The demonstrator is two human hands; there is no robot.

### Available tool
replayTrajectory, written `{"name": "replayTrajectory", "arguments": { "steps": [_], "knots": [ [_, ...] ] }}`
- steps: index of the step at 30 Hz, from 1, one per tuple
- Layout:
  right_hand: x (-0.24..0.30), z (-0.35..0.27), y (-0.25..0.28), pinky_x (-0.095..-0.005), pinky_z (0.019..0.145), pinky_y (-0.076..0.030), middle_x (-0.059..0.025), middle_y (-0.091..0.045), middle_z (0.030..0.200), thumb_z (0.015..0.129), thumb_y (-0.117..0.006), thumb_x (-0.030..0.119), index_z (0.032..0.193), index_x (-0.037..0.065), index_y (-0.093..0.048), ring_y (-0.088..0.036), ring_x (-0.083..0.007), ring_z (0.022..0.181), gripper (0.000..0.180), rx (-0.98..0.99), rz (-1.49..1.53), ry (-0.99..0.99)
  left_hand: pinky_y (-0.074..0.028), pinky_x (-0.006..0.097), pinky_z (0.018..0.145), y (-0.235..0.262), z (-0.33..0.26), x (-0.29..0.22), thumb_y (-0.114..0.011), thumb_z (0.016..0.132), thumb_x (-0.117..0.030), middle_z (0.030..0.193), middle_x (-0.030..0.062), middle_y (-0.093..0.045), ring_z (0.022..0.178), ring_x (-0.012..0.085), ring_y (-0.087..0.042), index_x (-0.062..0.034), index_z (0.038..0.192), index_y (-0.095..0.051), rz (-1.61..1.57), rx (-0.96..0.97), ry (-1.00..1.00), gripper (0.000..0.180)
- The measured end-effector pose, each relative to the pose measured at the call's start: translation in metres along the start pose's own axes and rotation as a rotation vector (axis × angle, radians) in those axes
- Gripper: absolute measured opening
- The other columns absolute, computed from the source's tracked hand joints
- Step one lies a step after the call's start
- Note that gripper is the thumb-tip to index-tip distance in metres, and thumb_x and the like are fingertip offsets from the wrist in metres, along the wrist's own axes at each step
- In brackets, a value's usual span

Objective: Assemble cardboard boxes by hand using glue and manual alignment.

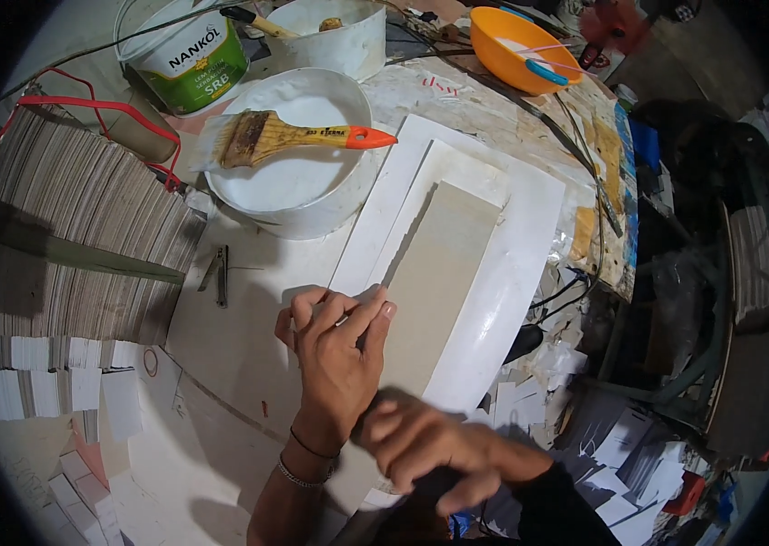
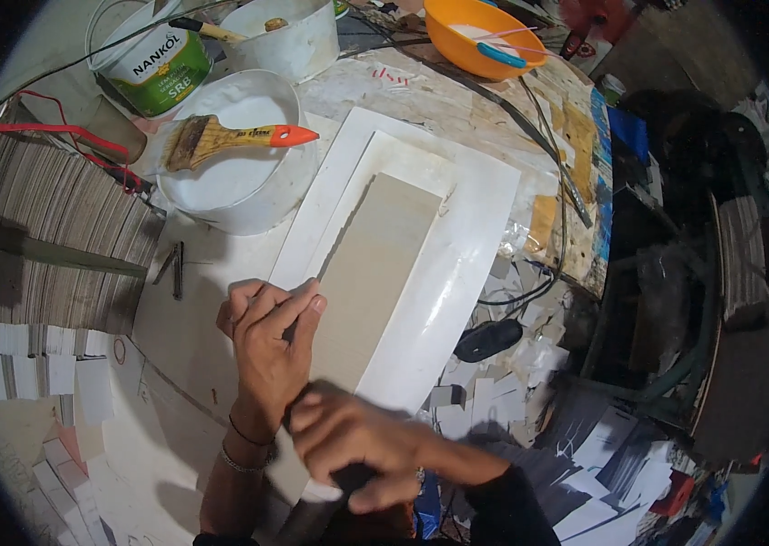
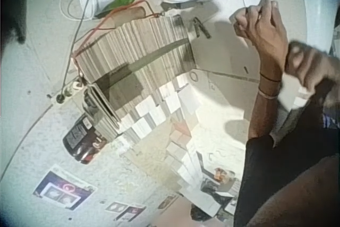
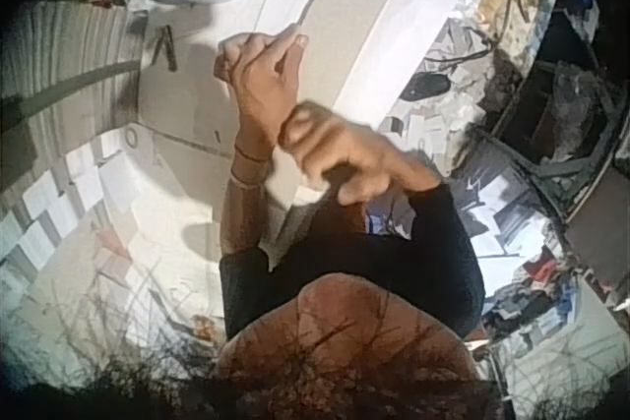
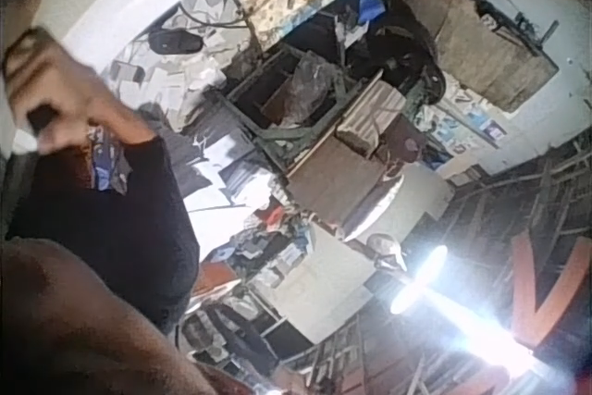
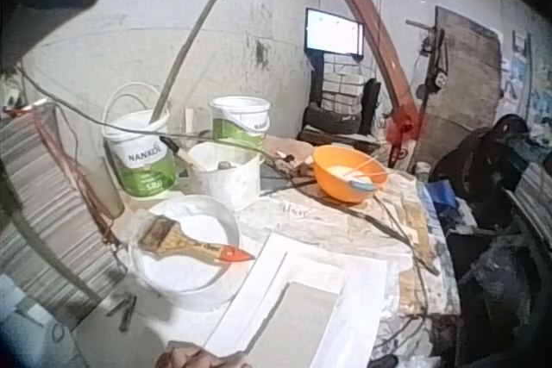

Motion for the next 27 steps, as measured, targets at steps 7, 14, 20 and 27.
{"name": "replayTrajectory", "arguments": {
  "steps": [7, 14, 20, 27],
  "knots": [
    [-0.001, 0.004, 0.042, -0.0426, 0.075, -0.036, -0.0087, -0.051, 0.071, 0.067, -0.063, 0.044, 0.071, 0.007, -0.058, -0.052, -0.0324, 0.073, 0.037, -0.238, -0.347, -0.042, -0.032, 0.045, 0.098, 0.008, 0.0, -0.001, -0.078, 0.088, -0.017, 0.087, -0.0028, -0.065, 0.103, 0.0233, -0.052, -0.0131, 0.107, -0.08, -0.027, 0.017, 0.001, 0.019],
    [0.003, 0.008, 0.024, -0.0426, 0.078, -0.038, -0.0094, -0.052, 0.071, 0.081, -0.056, 0.049, 0.07, 0.007, -0.056, -0.052, -0.0328, 0.072, 0.044, -0.063, -0.035, 0.017, -0.032, 0.046, 0.097, 0.005, -0.006, 0.001, -0.077, 0.09, -0.02, 0.084, -0.0031, -0.062, 0.102, 0.0223, -0.051, -0.0146, 0.107, -0.081, -0.006, -0.002, 0.0, 0.018],
    [0.004, 0.003, 0.022, -0.0424, 0.075, -0.038, -0.0073, -0.051, 0.071, 0.066, -0.063, 0.042, 0.072, 0.008, -0.057, -0.052, -0.0314, 0.072, 0.036, -0.167, -0.335, -0.036, -0.032, 0.046, 0.099, 0.01, -0.006, 0.001, -0.077, 0.09, -0.021, 0.085, -0.0026, -0.062, 0.103, 0.0223, -0.051, -0.014, 0.107, -0.08, 0.002, 0.01, 0.006, 0.019],
    [0.002, 0.004, 0.018, -0.0453, 0.082, -0.039, -0.0119, -0.06, 0.076, 0.078, -0.058, 0.047, 0.072, 0.004, -0.059, -0.056, -0.0339, 0.074, 0.044, -0.008, 0.01, 0.003, -0.031, 0.045, 0.1, 0.003, -0.009, 0.004, -0.076, 0.091, -0.022, 0.083, -0.0035, -0.059, 0.102, 0.0207, -0.051, -0.0151, 0.111, -0.079, 0.003, 0.017, 0.002, 0.021]
  ]
}}
Point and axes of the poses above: each hand's wrist, its own z-axis towards the middle knuckle, its own y-axis out of the back of the hand, x = y × z, the point moved 3 cm from there along z, towards the middle knuckle
